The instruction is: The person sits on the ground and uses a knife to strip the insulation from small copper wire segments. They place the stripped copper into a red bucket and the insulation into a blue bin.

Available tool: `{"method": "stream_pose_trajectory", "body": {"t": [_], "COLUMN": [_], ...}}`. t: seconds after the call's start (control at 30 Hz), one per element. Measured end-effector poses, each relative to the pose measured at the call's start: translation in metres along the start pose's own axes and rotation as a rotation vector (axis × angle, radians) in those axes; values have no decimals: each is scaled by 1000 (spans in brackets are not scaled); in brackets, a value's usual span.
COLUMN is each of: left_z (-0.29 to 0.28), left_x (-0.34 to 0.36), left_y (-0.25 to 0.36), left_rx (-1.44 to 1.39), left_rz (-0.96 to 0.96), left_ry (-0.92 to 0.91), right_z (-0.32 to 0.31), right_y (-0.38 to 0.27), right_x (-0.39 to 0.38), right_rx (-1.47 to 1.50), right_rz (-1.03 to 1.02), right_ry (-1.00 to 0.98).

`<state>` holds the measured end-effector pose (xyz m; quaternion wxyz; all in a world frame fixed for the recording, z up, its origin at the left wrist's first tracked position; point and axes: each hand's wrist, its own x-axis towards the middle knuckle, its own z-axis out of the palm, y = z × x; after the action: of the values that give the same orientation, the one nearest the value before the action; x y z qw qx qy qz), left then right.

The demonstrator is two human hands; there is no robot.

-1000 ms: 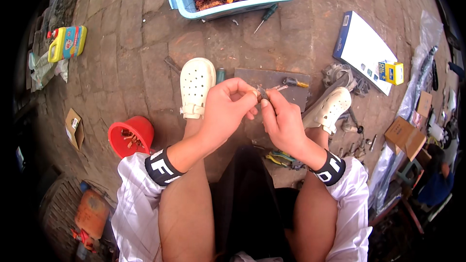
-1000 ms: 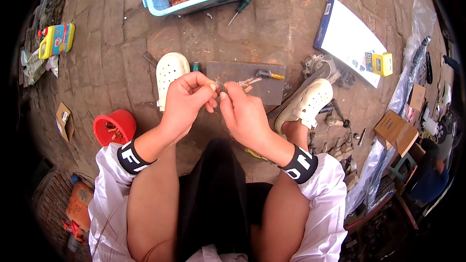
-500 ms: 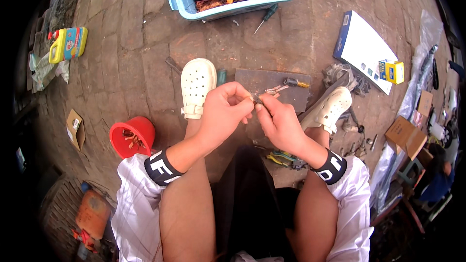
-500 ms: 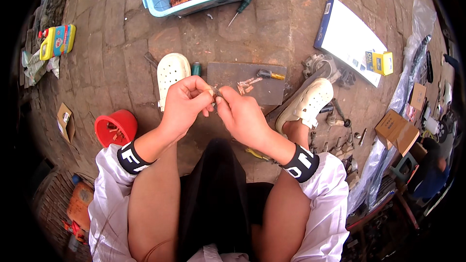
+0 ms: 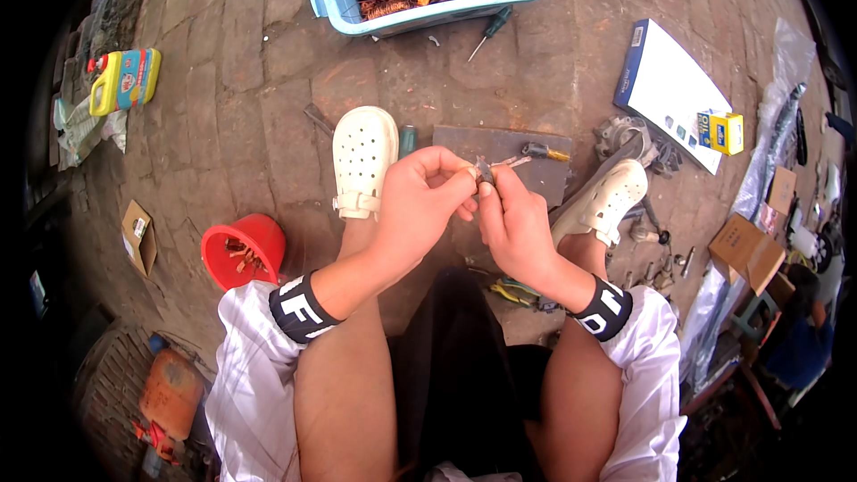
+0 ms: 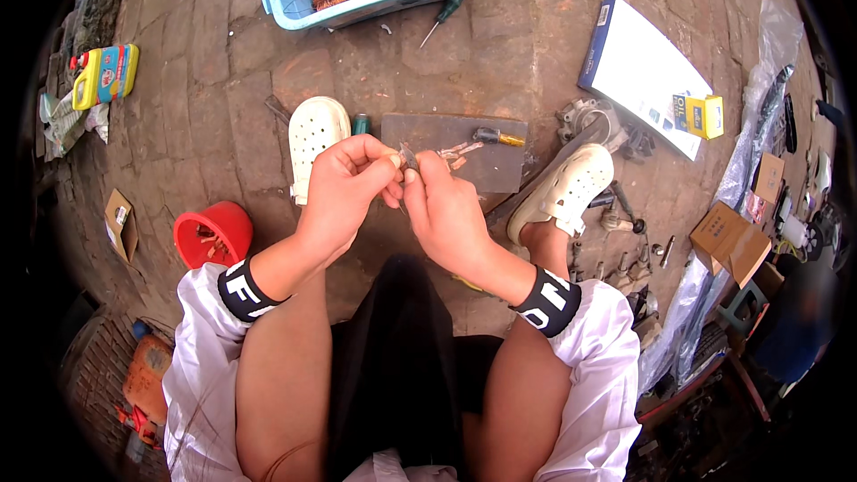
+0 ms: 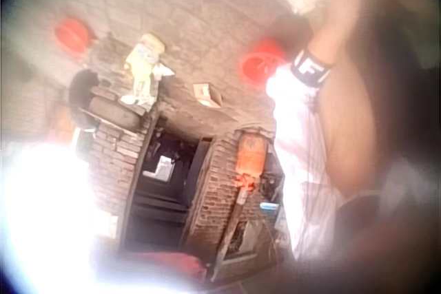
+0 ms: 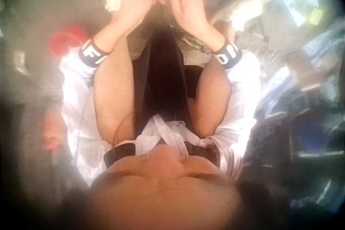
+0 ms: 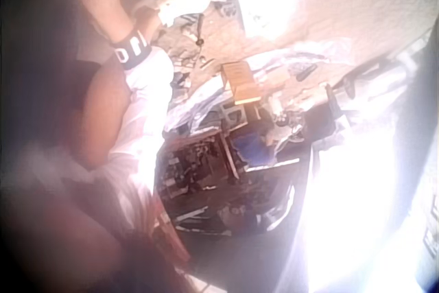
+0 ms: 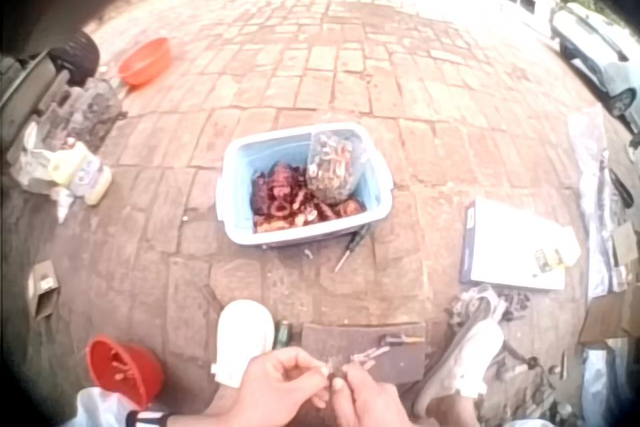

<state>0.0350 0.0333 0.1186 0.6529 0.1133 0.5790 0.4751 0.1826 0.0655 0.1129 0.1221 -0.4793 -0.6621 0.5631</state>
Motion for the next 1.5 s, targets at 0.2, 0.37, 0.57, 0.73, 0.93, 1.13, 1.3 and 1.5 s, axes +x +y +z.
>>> {"method": "stream_pose_trajectory", "body": {"t": [0.2,0.37,0.57,0.73,0.93,1.13,1.3,1.5], "left_z": [-4,-7,-11,-13,-12,-14,-13,-17], "left_x": [-1,-3,-2,-1,0,-1,4,3], "left_y": [-5,-5,-9,-12,-11,-13,-12,-15], "left_rx": [47,64,74,87,58,73,31,75], "left_rz": [25,22,13,-4,-24,-41,-10,-26], "left_ry": [7,9,5,8,-1,1,-15,32], "right_z": [2,0,-1,-1,-1,1,-11,-15], "right_y": [2,-1,3,5,9,11,5,8], "right_x": [2,3,4,5,5,6,7,6], "right_rx": [-24,-18,-1,-9,-65,-93,285,-74], "right_rz": [-14,-2,-25,-26,-49,-27,207,2], "right_ry": [-43,-84,-120,-146,-134,-153,-207,-11]}}
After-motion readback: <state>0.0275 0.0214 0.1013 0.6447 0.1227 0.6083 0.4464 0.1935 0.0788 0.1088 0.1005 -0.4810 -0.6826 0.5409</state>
